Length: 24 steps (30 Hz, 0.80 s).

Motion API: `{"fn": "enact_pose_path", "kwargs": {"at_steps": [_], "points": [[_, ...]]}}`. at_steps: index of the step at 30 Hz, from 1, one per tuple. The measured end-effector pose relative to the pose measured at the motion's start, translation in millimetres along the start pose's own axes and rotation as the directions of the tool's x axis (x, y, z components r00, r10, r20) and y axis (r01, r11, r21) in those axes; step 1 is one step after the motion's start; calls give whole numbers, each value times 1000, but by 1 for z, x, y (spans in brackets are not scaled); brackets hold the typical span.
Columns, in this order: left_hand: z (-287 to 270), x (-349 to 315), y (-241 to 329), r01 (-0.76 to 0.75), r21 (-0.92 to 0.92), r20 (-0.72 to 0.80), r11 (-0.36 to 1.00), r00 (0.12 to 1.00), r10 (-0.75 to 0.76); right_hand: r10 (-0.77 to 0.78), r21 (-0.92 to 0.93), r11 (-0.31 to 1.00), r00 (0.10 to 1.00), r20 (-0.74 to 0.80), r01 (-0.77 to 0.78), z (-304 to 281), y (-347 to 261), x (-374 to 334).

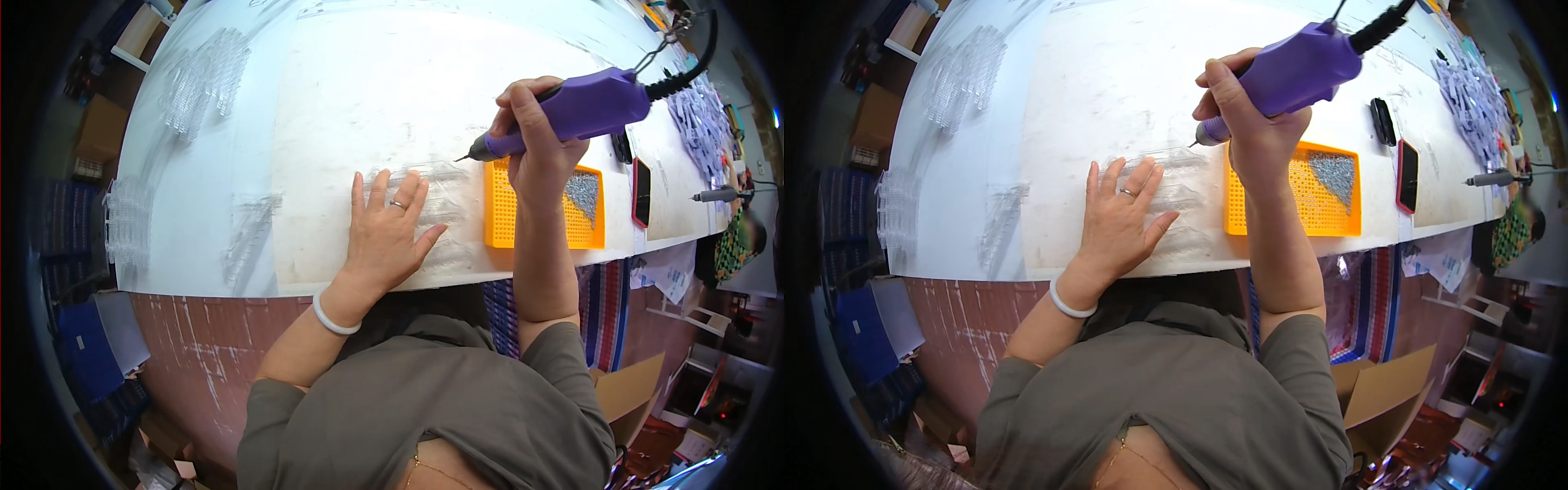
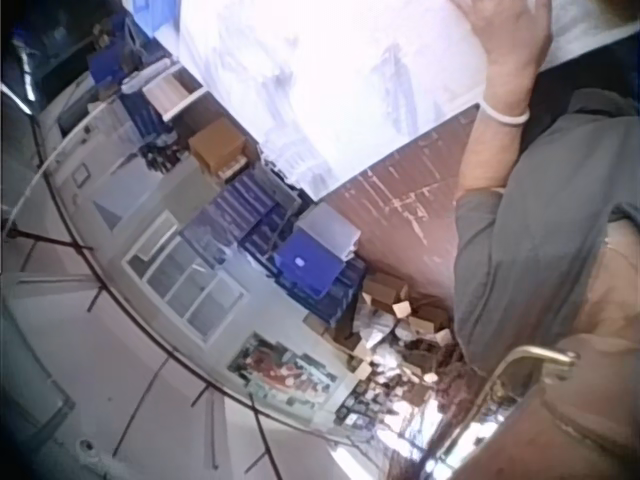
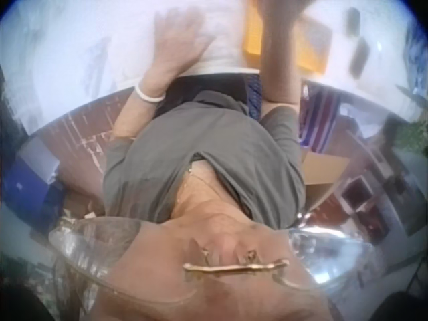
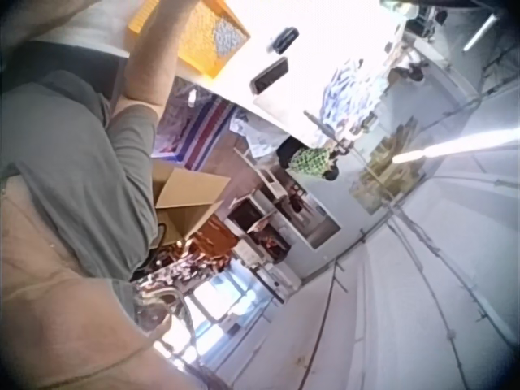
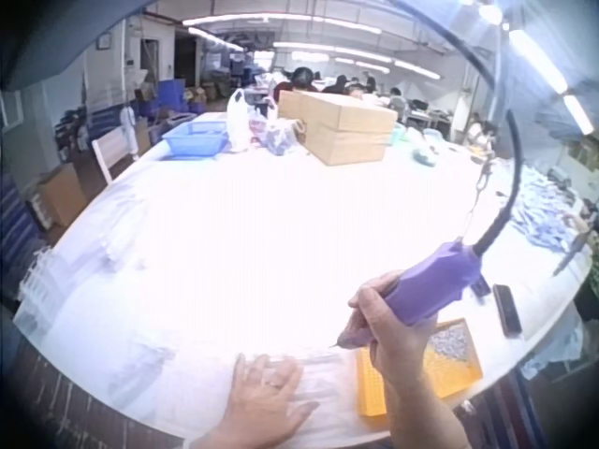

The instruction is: Attaching small silver rhinestones to clear plastic toy ships using a hot-fix setter tool.

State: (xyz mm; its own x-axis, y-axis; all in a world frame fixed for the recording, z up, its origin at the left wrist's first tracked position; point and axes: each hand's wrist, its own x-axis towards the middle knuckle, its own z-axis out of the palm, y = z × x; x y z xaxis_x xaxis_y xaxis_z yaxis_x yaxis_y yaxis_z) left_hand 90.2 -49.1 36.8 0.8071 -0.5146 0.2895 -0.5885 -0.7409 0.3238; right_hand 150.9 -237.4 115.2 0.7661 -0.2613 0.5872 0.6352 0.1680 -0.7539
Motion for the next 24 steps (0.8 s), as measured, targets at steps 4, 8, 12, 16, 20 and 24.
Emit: {"fn": "enact_pose_path", "kwargs": {"at_steps": [4,8,12,16,20,24], "points": [[4,-1,-2,-24,-5,-28,1000,999,24,50,-19,999,999,-6,-51,4,9,-5],[4,-2,-2,-31,-7,-40,999,999,31,80,-25,996,997,-19,-80,6,13,-4],[5,-3,-3,-25,-11,-42,1000,999,24,109,-54,992,994,-17,-110,10,15,-4],[5,-4,-2,-21,-18,-45,1000,999,20,129,-133,982,991,-25,-131,16,14,-5],[5,-4,-3,-19,-14,-41,1000,999,19,109,-147,983,994,-10,-110,17,15,-4],[7,-5,-4,-18,-18,-37,1000,999,17,107,-142,984,994,-5,-107,19,16,-3]]}}
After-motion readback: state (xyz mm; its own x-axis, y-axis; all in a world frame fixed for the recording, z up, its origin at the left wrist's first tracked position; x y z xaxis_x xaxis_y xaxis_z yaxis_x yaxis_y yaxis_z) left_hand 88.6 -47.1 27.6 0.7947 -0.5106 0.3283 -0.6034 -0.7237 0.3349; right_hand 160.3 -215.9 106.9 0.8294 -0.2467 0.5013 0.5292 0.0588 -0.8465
